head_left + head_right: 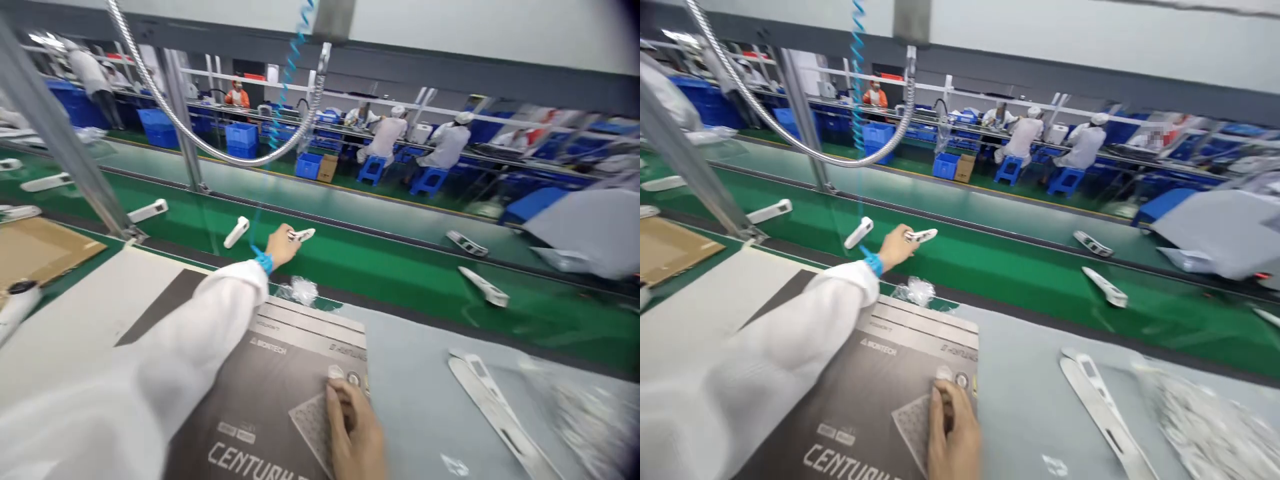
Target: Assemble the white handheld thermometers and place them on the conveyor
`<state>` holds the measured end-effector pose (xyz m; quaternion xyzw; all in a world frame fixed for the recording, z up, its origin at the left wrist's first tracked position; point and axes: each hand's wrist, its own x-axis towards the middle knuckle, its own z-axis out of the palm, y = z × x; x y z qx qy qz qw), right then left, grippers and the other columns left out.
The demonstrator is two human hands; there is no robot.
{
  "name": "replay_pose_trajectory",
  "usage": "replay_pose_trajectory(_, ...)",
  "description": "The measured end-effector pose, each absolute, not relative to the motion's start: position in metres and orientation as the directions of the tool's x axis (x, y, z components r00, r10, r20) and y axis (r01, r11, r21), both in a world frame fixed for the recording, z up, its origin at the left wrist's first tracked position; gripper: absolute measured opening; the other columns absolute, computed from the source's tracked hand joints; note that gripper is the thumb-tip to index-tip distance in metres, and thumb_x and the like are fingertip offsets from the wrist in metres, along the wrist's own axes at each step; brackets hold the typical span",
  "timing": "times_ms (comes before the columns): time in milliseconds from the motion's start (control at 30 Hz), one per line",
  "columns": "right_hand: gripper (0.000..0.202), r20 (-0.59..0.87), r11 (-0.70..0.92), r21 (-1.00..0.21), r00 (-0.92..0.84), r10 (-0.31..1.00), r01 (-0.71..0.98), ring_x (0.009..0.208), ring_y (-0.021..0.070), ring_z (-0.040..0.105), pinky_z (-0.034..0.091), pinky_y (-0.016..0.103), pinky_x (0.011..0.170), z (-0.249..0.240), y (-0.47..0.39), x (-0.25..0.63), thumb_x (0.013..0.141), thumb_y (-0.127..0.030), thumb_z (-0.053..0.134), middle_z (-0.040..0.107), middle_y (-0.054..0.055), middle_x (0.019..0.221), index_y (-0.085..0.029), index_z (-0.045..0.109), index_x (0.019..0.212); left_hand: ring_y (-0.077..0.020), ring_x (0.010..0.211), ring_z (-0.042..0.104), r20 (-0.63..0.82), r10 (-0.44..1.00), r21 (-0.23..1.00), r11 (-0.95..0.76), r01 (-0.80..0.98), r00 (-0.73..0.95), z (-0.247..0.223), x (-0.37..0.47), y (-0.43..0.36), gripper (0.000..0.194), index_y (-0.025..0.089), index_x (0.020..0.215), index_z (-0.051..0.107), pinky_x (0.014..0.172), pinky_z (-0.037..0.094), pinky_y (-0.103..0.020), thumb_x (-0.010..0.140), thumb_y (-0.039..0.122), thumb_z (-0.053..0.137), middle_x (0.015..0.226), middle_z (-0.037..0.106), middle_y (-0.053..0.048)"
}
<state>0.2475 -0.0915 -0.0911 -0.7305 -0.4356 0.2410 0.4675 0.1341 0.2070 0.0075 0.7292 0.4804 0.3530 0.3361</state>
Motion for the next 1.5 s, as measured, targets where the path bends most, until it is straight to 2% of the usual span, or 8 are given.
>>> replay_pose_trajectory(300,0.017,0.202,0.025,-0.909,0.388,0.899,0.416,0.092,0.0170,0.061,0.049,0.029,0.082,-0.021,-0.073,0.232,0.096,-0.036,0.050,0.066,0.003,0.101,-0.025,0.063,0.102,-0.0262,0.109,0.063,0.303,0.922,0.951,-0.276,-0.137,0.240,0.067,0.077,0.095,0.042,0.023,0.115,0.048,0.088,0.052,-0.039,0.081,0.036,0.070,0.105,0.066,-0.006)
replay_pose_trajectory(433,0.015,0.439,0.252,-0.819,0.280,0.854,0.515,0.096,0.0159,0.059,0.046,0.030,0.084,0.009,-0.061,0.220,0.097,-0.025,0.050,0.066,0.003,0.103,-0.025,0.063,0.105,-0.0298,0.097,0.067,-0.045,0.873,0.971,-0.077,0.229,0.485,0.037,0.067,0.047,0.065,0.024,0.136,0.041,0.085,0.052,-0.044,0.080,0.045,0.067,0.104,0.069,-0.007)
replay_pose_trajectory(600,0.006,0.469,0.269,-0.653,0.099,0.877,0.708,0.089,0.0152,0.060,0.040,0.032,0.081,-0.012,-0.063,0.211,0.091,-0.031,0.064,0.070,-0.003,0.095,-0.027,0.068,0.093,-0.0330,0.138,0.040,-0.187,0.692,0.900,-0.163,0.403,0.697,-0.026,0.058,0.016,0.080,0.027,0.150,0.027,0.111,0.035,-0.045,0.080,0.040,0.063,0.151,0.043,-0.010)
replay_pose_trajectory(800,0.008,0.510,0.214,-0.510,0.092,0.855,0.833,0.081,0.0140,0.055,0.034,0.034,0.076,-0.037,-0.074,0.211,0.095,-0.031,0.057,0.070,-0.006,0.092,-0.028,0.065,0.093,-0.0322,0.084,0.068,-0.307,0.676,0.847,-0.127,0.516,0.670,-0.041,0.058,0.003,0.085,0.020,0.154,0.021,0.081,0.051,-0.041,0.083,0.054,0.054,0.091,0.072,-0.009)
replay_pose_trajectory(1000,0.015,0.528,0.276,-0.392,-0.031,0.848,0.878,0.078,0.0146,0.050,0.029,0.036,0.080,-0.039,-0.076,0.210,0.094,-0.014,0.052,0.067,-0.006,0.085,-0.025,0.058,0.086,-0.0320,0.111,0.062,-0.255,0.680,0.902,-0.088,0.423,0.687,-0.026,0.059,0.011,0.073,0.025,0.138,0.048,0.093,0.048,-0.038,0.069,0.037,0.069,0.124,0.065,-0.010)
replay_pose_trajectory(1100,0.018,0.486,0.302,-0.515,-0.017,0.874,0.802,0.086,0.0157,0.052,0.029,0.036,0.083,-0.029,-0.074,0.216,0.094,-0.012,0.047,0.066,-0.003,0.090,-0.023,0.055,0.082,-0.0267,0.078,0.068,-0.341,0.747,0.908,0.105,0.406,0.571,-0.025,0.052,0.023,0.053,0.017,0.119,0.055,0.073,0.054,-0.038,0.075,0.046,0.062,0.099,0.071,-0.011)
replay_pose_trajectory(1233,0.019,0.341,0.120,-0.678,0.166,0.925,0.725,0.083,0.0158,0.055,0.038,0.030,0.077,-0.017,-0.023,0.242,0.099,-0.022,0.035,0.060,0.000,0.087,-0.022,0.049,0.087,-0.0189,0.070,0.063,-0.329,0.864,0.936,0.244,0.253,0.382,-0.026,0.036,0.033,0.050,0.013,0.101,0.058,0.069,0.053,-0.032,0.073,0.053,0.066,0.093,0.068,-0.010)
replay_pose_trajectory(1500,0.009,0.153,-0.209,-0.472,0.313,0.937,0.856,0.103,0.0240,0.053,0.038,0.038,0.086,-0.047,0.076,0.273,0.087,-0.024,0.058,0.059,0.009,0.108,-0.020,0.059,0.095,-0.0163,0.060,0.054,-0.454,0.810,0.891,0.415,0.185,0.370,-0.008,0.024,0.011,0.065,0.019,0.121,0.058,0.053,0.039,-0.025,0.074,0.064,0.066,0.065,0.059,0.000)
